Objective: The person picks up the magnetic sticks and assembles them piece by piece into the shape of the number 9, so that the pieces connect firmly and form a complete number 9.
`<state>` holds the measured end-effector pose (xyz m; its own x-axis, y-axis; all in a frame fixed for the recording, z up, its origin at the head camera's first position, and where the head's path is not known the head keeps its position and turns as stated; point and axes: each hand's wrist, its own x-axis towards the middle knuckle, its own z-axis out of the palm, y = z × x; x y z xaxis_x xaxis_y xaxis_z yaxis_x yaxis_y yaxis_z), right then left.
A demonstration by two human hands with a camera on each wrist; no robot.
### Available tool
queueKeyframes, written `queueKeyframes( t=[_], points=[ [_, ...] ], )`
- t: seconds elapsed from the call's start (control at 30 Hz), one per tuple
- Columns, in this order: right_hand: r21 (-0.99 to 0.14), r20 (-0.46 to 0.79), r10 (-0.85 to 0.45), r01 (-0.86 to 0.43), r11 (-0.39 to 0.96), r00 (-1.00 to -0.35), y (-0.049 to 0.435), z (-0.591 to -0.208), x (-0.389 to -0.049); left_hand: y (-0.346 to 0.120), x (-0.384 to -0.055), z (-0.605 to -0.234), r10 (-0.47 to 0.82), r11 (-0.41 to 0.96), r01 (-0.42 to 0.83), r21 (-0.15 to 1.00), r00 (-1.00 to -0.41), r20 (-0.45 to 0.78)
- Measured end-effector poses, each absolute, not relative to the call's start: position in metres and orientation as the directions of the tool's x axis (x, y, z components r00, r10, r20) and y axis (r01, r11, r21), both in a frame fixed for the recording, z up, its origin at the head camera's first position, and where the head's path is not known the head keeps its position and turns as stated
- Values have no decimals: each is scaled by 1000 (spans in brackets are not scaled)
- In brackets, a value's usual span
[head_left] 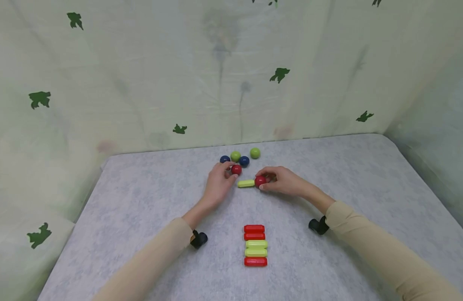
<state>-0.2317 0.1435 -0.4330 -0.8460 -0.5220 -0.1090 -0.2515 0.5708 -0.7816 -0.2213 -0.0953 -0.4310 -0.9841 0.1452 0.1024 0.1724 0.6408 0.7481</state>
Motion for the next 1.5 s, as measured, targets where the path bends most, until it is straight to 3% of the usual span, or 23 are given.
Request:
queueKeyframes(
  t=[0.83,1.5],
  points=[
    [-807,-83,-521,-249,535,-849,146,-438,-230,-101,-228,-431,147,630,104,769,-989,13],
    [-804,-76,-519,-256,537,-852,148,-438,-229,-122,-212,-436,167,512,70,856,-986,-19]
  ],
)
